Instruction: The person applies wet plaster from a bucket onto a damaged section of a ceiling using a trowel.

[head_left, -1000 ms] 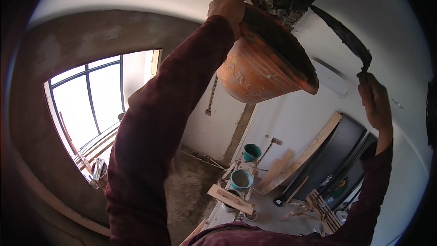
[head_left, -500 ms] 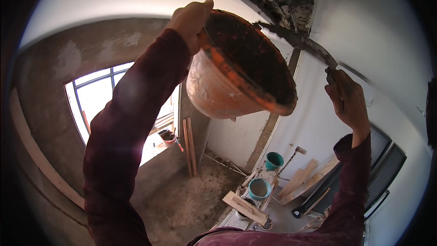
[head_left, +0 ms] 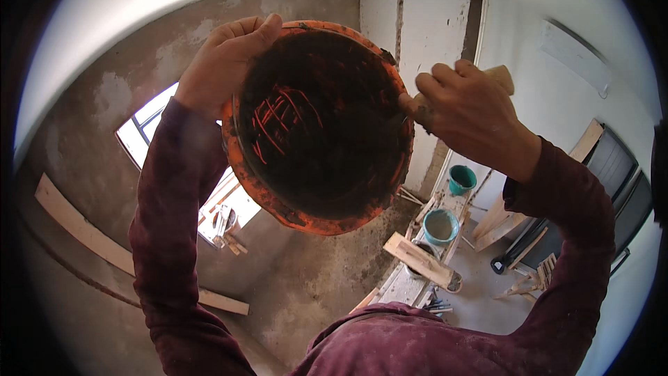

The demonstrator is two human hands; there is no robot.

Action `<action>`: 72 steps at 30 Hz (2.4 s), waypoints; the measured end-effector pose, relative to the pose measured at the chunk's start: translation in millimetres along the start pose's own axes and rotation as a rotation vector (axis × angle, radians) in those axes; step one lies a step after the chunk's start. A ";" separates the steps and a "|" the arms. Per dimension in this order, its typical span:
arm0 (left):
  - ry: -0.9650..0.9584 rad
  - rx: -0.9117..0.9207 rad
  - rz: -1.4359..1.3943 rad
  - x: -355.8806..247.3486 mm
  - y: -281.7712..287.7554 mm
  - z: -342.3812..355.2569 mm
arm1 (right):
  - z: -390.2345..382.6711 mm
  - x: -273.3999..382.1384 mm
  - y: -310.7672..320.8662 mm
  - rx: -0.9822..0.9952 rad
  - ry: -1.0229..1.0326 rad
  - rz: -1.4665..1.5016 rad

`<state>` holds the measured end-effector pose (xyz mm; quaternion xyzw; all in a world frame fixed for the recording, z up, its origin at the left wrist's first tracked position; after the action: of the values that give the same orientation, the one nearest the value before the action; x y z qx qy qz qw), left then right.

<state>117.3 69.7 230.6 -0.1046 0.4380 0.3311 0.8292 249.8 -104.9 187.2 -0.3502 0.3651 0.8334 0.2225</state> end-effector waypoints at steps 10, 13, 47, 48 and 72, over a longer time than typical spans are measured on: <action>0.007 -0.023 0.091 40.0 -7.0 -12.0 | -23.8 40.9 -41.6 0.118 0.113 0.503; 0.096 -0.165 0.044 49.6 -4.7 -29.4 | -39.1 35.0 -50.4 0.343 -0.036 0.833; -0.145 -0.251 -0.714 -38.0 -39.2 84.7 | -55.1 -189.6 215.3 0.188 -0.876 0.539; -0.144 -0.258 -0.686 -41.6 -38.1 84.5 | -52.8 -188.2 214.9 0.182 -0.882 0.546; -0.069 -0.538 -0.504 -58.1 -24.3 47.5 | 49.2 -123.4 206.3 0.280 -0.646 0.093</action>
<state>141.0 46.7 302.2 -0.4120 0.2677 0.2232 0.8419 180.7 -212.3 396.6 -0.0179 0.4022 0.8522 0.3342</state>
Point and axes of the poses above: each hand's wrist, its own z-axis towards the middle knuckle, its own y-axis out of the back of the hand, x = y × z, the point moved 9 cm from there along z, towards the middle knuckle, and after that the axes turned 9 degrees about -y, right-handed, at the moved point
